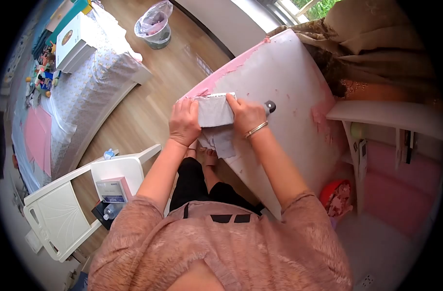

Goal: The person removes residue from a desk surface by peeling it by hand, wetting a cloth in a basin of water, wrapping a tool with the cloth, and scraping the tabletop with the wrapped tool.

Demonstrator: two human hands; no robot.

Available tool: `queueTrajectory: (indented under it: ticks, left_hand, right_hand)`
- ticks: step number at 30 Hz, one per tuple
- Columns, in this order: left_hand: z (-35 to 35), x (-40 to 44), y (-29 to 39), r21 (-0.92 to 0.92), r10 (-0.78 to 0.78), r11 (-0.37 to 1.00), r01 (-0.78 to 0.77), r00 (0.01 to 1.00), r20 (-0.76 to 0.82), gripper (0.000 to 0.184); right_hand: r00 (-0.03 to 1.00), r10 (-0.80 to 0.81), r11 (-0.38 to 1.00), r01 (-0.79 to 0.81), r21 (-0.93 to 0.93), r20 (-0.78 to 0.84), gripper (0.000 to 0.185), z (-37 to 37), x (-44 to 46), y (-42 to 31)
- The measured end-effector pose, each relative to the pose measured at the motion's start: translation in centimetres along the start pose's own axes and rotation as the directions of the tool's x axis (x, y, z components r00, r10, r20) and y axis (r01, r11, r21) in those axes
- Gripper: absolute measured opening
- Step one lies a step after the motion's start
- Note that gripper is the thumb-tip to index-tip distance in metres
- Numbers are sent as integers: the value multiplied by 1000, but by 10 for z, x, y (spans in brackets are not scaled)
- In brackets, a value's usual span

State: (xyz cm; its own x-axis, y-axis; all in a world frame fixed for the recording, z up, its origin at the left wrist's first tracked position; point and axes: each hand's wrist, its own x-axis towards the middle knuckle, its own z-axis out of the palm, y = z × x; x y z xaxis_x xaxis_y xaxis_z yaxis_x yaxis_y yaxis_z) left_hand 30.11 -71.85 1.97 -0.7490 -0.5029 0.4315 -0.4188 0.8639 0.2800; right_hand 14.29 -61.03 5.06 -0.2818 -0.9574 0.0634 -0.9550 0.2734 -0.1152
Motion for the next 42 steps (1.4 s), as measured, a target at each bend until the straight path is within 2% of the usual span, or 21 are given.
queueTrajectory:
  ticks: [3,5,6,8,9,11,13,15,19,20,21,24,26,27,30,33,34,37,42]
  left_hand:
    - [2,2,0,29,-5,1000,6,999,-49,25]
    - [-3,0,-1,-30,-18,999,18,1000,21,25]
    - [-3,-2,0,-25,-14,1000,14,1000,15,25]
    - [2,-9,2,14,17,1000,-16,997,-70,24]
    - [4,-3,0,8,20,1000,-20,998,-59,24]
    - [5,15,-5,22,-51,998,51,999,15,23]
    - [3,10,-2,-11,-71,997,72,997,26,22]
    - [-3,4,2,-58,-63,996,66,996,59,22]
    - [3,2,3,-6,-13,1000,13,1000,-13,25]
    - [10,14,-4,-9,-15,1000,14,999,-36,24]
    - [6,26,-6,-55,-72,995,78,993,97,24]
    - [11,26,-11,-21,-5,1000,6,1000,27,23]
    - [1,25,-12,-77,-4,997,11,996,88,22]
    - [0,17,-11,-73,-6,997,12,996,87,22]
    - [9,9,-10,-59,38,998,-38,999,-16,23]
    - [12,35,-13,-77,-30,996,37,995,97,25]
    - [13,34,-13,-69,-13,997,16,998,57,26]
    - [7,20,-12,-69,35,997,-32,998,46,25]
    - [13,27,-14,-88,45,995,-44,999,7,25]
  right_hand:
    - [999,-54,998,54,-18,-4,41,3,-2,5]
    - [999,-34,999,33,-15,-37,42,6,-19,-5]
    - [1000,-12,1000,12,-22,4,42,3,-23,-8]
    - [999,25,999,-23,-42,47,40,0,-18,-7]
    - [998,34,999,-32,-39,55,40,3,-10,-2]
    - [999,0,999,1,33,-36,45,9,8,9]
    - [1000,-2,1000,2,11,-18,44,7,2,7]
    - [997,24,1000,-23,-14,70,39,1,-13,0]
    - [991,86,996,-82,-41,103,38,-7,-12,-4]
    - [994,88,996,-89,19,67,41,-5,0,0]
    - [997,73,997,-74,27,40,42,-3,11,6]
    - [998,41,999,-41,-3,37,42,-5,9,3]
    - [985,146,989,-144,-26,87,42,-5,-3,-10]
    - [986,142,990,-141,-23,85,42,-6,-9,-14]
    - [989,129,991,-127,-29,76,40,-1,-10,-8]
    - [993,114,993,-114,-10,43,39,-4,15,6]
    - [998,63,998,-64,-21,-20,37,1,14,10]
    - [990,134,991,-133,-20,46,38,-1,-7,-7]
    - [988,154,988,-154,-20,24,42,4,-1,-3]
